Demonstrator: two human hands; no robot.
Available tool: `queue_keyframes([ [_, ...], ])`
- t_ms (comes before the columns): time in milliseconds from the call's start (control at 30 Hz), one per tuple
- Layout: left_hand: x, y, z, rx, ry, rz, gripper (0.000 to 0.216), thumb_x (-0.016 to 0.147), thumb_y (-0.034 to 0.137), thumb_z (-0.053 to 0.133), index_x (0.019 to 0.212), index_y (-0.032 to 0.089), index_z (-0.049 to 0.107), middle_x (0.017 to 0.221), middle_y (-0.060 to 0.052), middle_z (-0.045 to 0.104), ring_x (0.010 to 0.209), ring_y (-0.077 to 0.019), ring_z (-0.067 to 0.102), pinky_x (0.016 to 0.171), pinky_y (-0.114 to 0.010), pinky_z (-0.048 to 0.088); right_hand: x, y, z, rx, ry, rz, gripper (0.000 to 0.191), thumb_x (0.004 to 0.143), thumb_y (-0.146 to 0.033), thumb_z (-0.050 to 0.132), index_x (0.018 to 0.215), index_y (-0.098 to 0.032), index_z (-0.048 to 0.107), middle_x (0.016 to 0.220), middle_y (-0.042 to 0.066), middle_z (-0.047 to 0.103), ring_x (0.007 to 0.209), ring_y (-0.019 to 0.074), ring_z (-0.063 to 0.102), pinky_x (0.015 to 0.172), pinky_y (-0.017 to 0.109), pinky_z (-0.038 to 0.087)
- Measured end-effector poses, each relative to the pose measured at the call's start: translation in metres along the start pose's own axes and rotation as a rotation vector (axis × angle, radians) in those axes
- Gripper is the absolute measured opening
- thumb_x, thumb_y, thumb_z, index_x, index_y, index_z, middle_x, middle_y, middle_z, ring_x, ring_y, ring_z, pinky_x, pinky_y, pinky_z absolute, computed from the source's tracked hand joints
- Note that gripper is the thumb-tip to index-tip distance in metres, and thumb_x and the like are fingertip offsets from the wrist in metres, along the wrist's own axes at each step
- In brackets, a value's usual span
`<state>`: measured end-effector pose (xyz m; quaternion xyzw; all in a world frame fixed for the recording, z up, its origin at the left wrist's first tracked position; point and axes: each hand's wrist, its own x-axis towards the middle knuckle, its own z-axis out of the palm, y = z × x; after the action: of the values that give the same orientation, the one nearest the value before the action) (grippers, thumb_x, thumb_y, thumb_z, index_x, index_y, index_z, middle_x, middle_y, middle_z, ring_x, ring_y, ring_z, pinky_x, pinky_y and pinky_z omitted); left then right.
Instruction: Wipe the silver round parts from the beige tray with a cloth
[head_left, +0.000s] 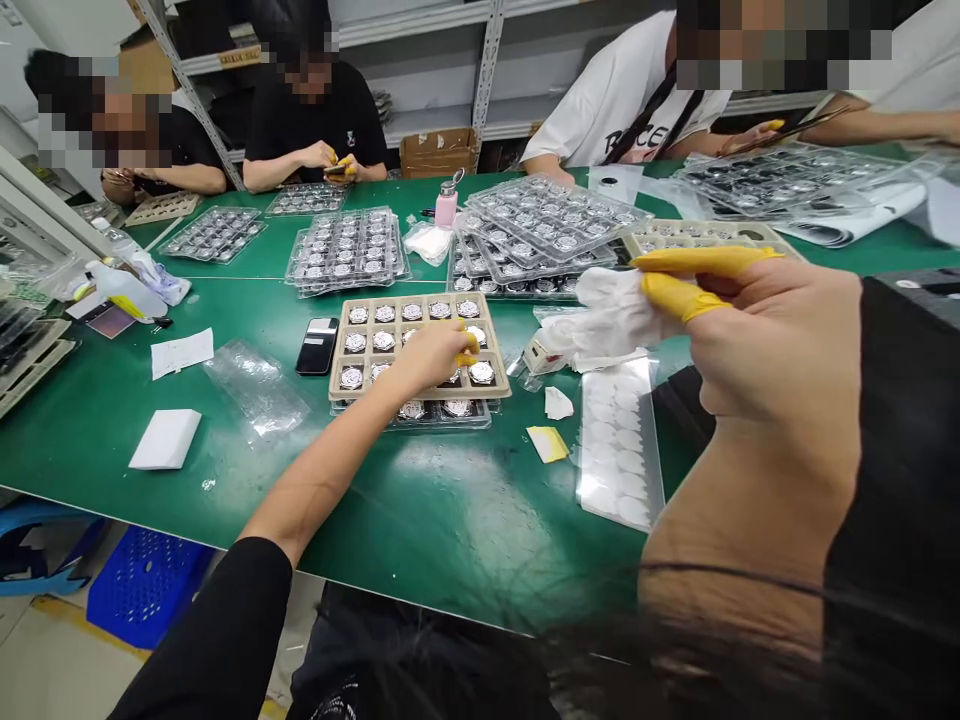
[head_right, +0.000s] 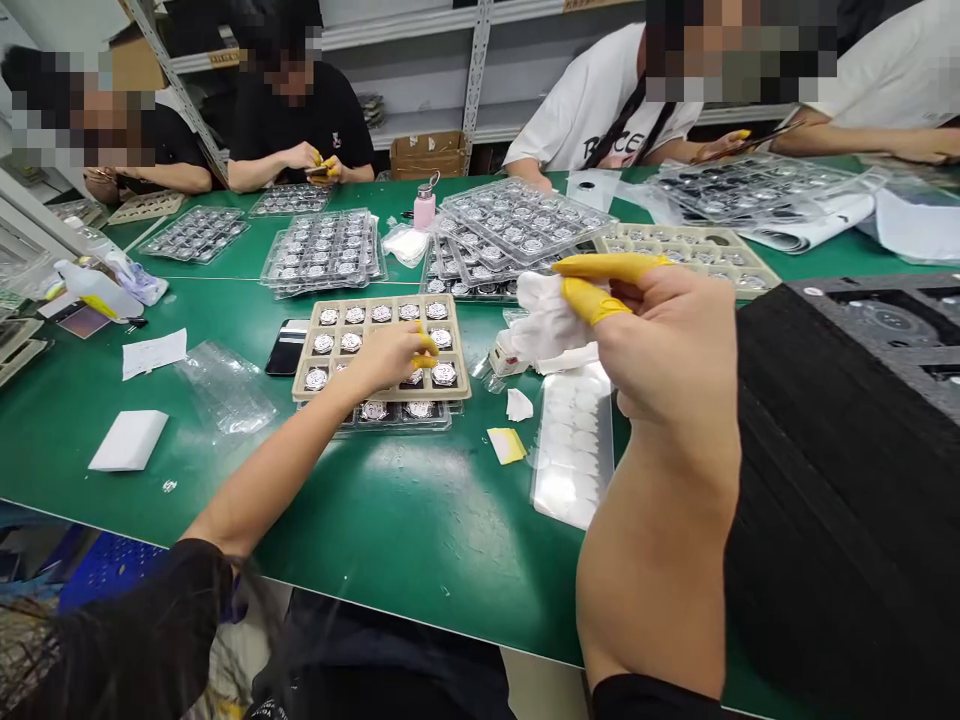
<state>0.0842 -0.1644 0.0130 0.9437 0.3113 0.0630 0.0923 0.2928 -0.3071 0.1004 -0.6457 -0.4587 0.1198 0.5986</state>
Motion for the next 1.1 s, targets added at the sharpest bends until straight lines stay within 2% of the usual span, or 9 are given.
queue_keyframes([
  [100, 0.017, -0.005, 0.000, -0.033, -0.078, 0.222, 0.027, 0.092, 0.007, 0.059, 0.108, 0.018, 0.078, 0.103, -0.007, 0.071, 0.098, -0.0201, 0.064, 0.088, -0.031, 0.048, 0.000, -0.001, -0.005, 0.027, 0.010, -0.021, 0.013, 0.085, -0.028, 0.077, 0.096, -0.033, 0.079, 0.104, 0.002, 0.075, 0.107, 0.0325, 0.070, 0.104, 0.059, 0.055],
  [200, 0.023, -0.009, 0.004, -0.037, -0.089, 0.244, 0.023, 0.092, 0.013, 0.064, 0.108, 0.018, 0.079, 0.101, -0.008, 0.070, 0.096, -0.0204, 0.063, 0.088, -0.031, 0.047, 0.004, 0.001, -0.008, 0.049, 0.010, -0.049, 0.014, 0.085, -0.026, 0.077, 0.097, -0.032, 0.078, 0.103, 0.004, 0.074, 0.107, 0.0330, 0.070, 0.098, 0.055, 0.056],
  [333, 0.018, -0.010, 0.010, -0.031, -0.050, 0.219, 0.026, 0.097, 0.027, 0.065, 0.118, 0.026, 0.079, 0.109, -0.010, 0.067, 0.101, -0.0218, 0.061, 0.089, -0.032, 0.047, 0.005, 0.017, 0.005, 0.141, -0.040, 0.063, 0.016, 0.081, -0.023, 0.073, 0.096, -0.020, 0.077, 0.082, 0.006, 0.071, 0.070, 0.0211, 0.066, 0.065, 0.038, 0.054],
  [433, 0.016, -0.007, 0.011, 0.063, -0.059, 0.169, 0.026, 0.097, 0.032, 0.064, 0.117, 0.028, 0.080, 0.111, -0.011, 0.065, 0.102, -0.0237, 0.061, 0.088, -0.034, 0.047, -0.014, 0.045, 0.031, -0.063, -0.240, 0.145, 0.025, 0.079, -0.031, 0.073, 0.099, -0.017, 0.077, 0.074, 0.004, 0.068, 0.054, 0.0148, 0.052, 0.053, 0.031, 0.042],
  [533, 0.017, -0.001, 0.008, 0.157, -0.072, 0.110, 0.026, 0.097, 0.032, 0.063, 0.114, 0.024, 0.081, 0.108, -0.012, 0.065, 0.101, -0.0266, 0.061, 0.086, -0.036, 0.047, -0.042, 0.083, 0.060, -0.373, -0.344, -0.017, 0.022, 0.080, -0.030, 0.071, 0.097, -0.019, 0.079, 0.084, 0.007, 0.069, 0.072, 0.0199, 0.060, 0.066, 0.033, 0.043],
  [667, 0.020, 0.001, 0.006, 0.159, -0.073, 0.088, 0.027, 0.096, 0.036, 0.064, 0.114, 0.024, 0.081, 0.107, -0.011, 0.066, 0.100, -0.0278, 0.063, 0.084, -0.037, 0.047, -0.059, 0.120, 0.076, -0.514, -0.392, -0.127, 0.023, 0.088, -0.036, 0.065, 0.092, -0.020, 0.081, 0.074, 0.003, 0.054, 0.067, 0.0175, 0.053, 0.062, 0.031, 0.036],
  [833, 0.024, -0.004, 0.007, 0.120, -0.092, 0.079, 0.026, 0.095, 0.032, 0.063, 0.113, 0.025, 0.081, 0.108, -0.010, 0.068, 0.101, -0.0268, 0.065, 0.082, -0.036, 0.047, -0.033, 0.126, 0.073, -0.564, -0.582, -0.317, 0.022, 0.089, -0.022, 0.060, 0.079, -0.019, 0.079, 0.070, 0.002, 0.047, 0.064, 0.0142, 0.045, 0.061, 0.029, 0.031],
  [967, 0.026, -0.007, 0.009, 0.095, -0.120, 0.041, 0.026, 0.094, 0.028, 0.062, 0.112, 0.027, 0.081, 0.105, -0.008, 0.069, 0.099, -0.0261, 0.066, 0.081, -0.035, 0.048, -0.012, 0.125, 0.075, -0.471, -0.776, -0.517, 0.032, 0.084, -0.006, 0.049, 0.085, -0.020, 0.079, 0.075, 0.003, 0.052, 0.067, 0.0132, 0.045, 0.063, 0.027, 0.031],
  [1100, 0.026, -0.006, 0.009, 0.077, -0.131, 0.017, 0.026, 0.093, 0.028, 0.064, 0.112, 0.028, 0.081, 0.105, -0.008, 0.070, 0.099, -0.0249, 0.067, 0.078, -0.033, 0.048, -0.009, 0.128, 0.078, -0.501, -0.830, -0.574, 0.034, 0.078, -0.003, 0.046, 0.084, -0.016, 0.077, 0.080, 0.007, 0.058, 0.070, 0.0143, 0.049, 0.063, 0.028, 0.032],
])
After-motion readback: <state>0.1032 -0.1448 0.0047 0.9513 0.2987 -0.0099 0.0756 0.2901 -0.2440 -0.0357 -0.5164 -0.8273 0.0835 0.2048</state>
